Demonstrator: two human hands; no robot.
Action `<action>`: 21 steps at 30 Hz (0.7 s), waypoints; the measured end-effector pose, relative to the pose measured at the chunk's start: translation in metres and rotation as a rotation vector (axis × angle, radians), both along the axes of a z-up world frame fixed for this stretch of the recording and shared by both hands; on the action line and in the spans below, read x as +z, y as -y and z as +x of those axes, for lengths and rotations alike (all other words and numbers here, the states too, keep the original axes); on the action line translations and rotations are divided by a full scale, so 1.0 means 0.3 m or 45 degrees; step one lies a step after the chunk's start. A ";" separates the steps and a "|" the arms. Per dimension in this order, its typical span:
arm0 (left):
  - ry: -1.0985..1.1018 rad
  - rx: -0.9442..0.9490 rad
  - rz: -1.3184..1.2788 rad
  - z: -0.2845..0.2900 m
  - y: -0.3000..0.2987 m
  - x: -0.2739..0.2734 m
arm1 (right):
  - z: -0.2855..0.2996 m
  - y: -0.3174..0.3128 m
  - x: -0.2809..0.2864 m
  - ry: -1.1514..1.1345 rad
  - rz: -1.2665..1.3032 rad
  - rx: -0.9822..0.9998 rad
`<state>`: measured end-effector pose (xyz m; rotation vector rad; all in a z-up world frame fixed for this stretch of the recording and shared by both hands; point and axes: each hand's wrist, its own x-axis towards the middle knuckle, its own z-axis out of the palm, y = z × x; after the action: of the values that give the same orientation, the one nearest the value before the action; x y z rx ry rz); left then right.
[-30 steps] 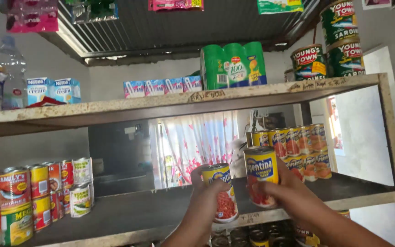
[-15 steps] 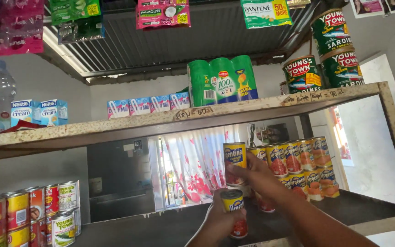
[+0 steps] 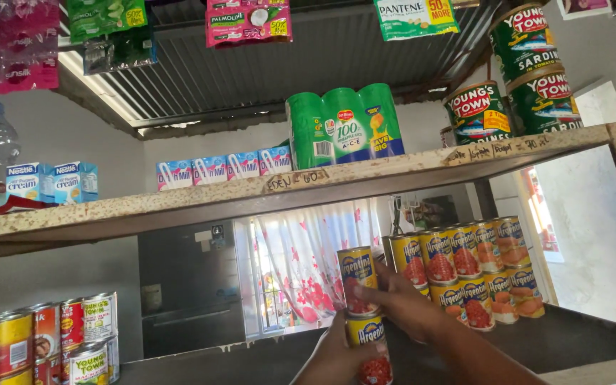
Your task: The recorder is taking canned goods from a lower shelf or container and stacking them neatly onto the main display shelves.
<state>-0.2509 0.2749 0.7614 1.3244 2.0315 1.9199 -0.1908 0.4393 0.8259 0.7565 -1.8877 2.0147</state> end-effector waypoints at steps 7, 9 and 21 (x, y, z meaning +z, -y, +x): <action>-0.164 0.198 0.039 -0.054 -0.015 -0.024 | 0.001 -0.024 -0.038 0.027 0.231 -0.061; -0.113 0.206 0.047 -0.051 -0.016 -0.029 | -0.041 -0.044 -0.059 -0.003 0.223 -0.063; 0.036 0.314 0.060 -0.024 -0.004 -0.015 | 0.016 -0.034 -0.037 0.142 0.146 0.006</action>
<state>-0.2581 0.2760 0.7568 1.0918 2.2411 2.0819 -0.1859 0.4495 0.8150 0.6906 -2.0810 2.0034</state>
